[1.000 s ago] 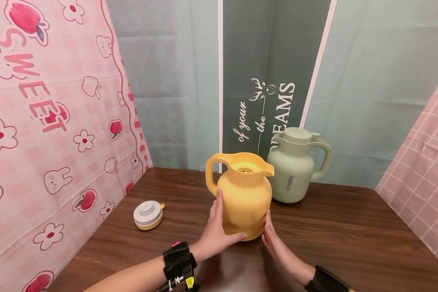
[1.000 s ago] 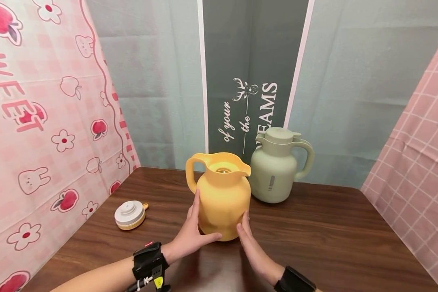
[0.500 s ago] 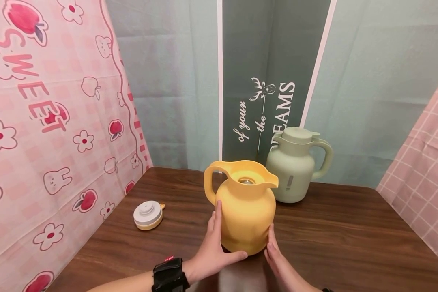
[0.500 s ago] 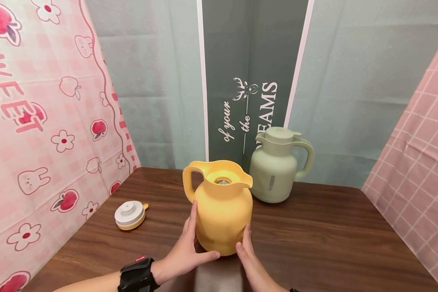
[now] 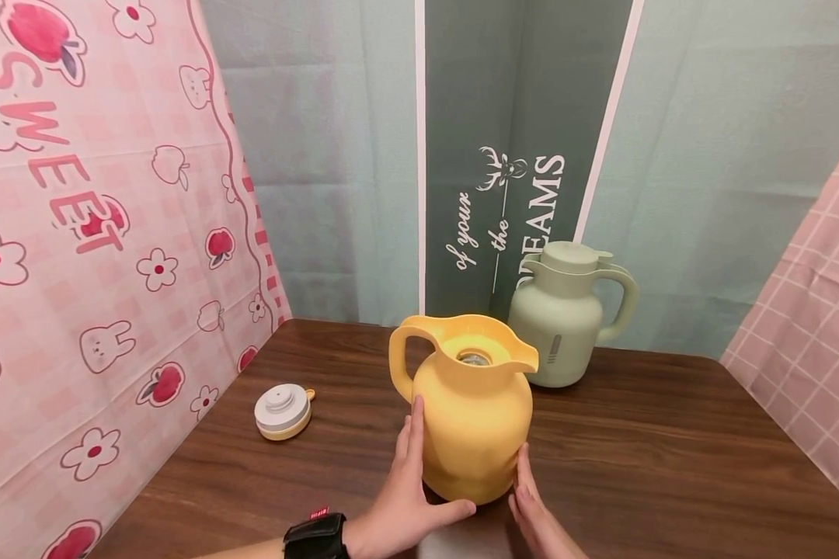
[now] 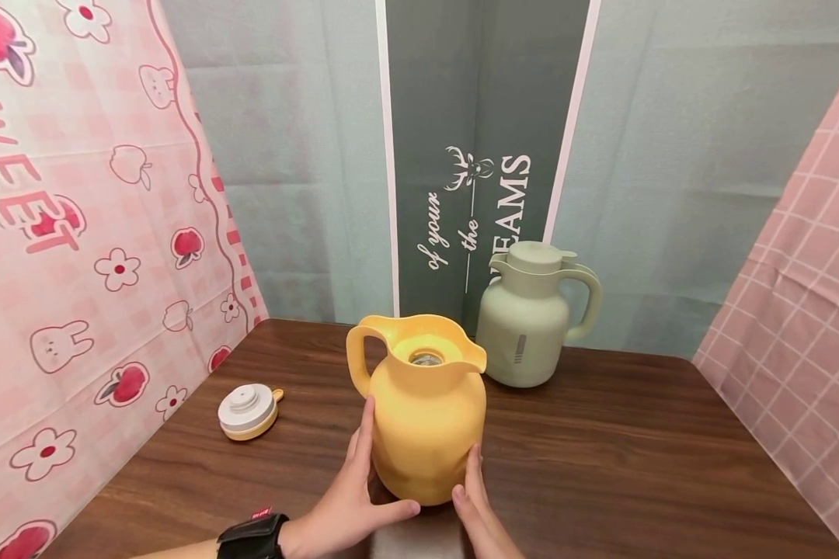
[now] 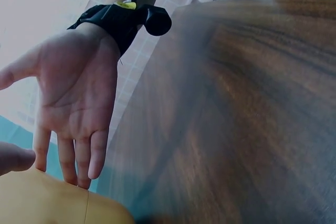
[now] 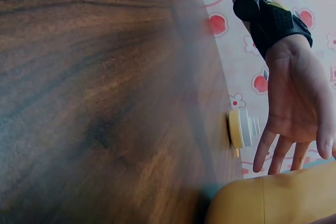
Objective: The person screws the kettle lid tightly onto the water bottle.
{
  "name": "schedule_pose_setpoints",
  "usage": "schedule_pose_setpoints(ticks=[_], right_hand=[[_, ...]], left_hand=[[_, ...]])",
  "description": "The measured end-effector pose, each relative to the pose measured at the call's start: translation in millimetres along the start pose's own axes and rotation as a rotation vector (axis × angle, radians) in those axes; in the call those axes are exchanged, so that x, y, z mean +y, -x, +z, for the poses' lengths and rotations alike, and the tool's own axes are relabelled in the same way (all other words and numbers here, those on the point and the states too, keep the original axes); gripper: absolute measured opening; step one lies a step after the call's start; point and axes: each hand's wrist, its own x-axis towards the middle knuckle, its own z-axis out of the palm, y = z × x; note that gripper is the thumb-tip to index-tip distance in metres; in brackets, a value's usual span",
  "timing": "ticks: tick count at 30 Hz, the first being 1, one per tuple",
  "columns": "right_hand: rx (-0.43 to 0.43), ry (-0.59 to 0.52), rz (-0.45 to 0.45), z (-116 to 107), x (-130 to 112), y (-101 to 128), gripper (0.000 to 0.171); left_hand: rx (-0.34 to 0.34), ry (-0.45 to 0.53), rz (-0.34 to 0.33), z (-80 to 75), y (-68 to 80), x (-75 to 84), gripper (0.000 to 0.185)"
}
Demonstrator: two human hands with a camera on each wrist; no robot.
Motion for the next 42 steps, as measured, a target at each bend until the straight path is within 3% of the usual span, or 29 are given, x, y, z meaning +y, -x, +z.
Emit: schedule_pose_setpoints(ticks=[4,10,14,19,25,30,34,42], right_hand=[[0.009,0.005,-0.051,0,5,2,0.059],[0.299,0.128,-0.064,1,-4,0,0.064],[0.379,0.223,-0.076,-8,-22,-10,0.059],[0.320,0.380,-0.102,-33,-37,-29,0.054],[0.214,0.522,-0.135,-63,-41,-50,0.056],[0.217,0.552,-0.104,-78,-40,-58,0.062],[0.191,0.537,-0.120,-87,-38,-62,0.055],[0.172,0.498,-0.159,-87,-38,-65,0.050]], left_hand=[[-0.015,0.029,-0.003,0.1,3.6,-0.4,0.122],[-0.021,0.067,-0.003,-2.1,4.2,-0.2,0.117],[0.022,0.042,0.014,-2.5,1.6,2.0,0.116],[0.095,0.023,0.037,-4.4,-8.2,4.6,0.118],[0.118,0.060,0.013,-1.9,-17.7,5.5,0.115],[0.133,0.075,0.014,4.6,-18.5,6.5,0.112],[0.146,0.077,0.020,6.7,-19.6,7.2,0.113],[0.163,0.079,0.006,8.5,-21.5,8.3,0.114]])
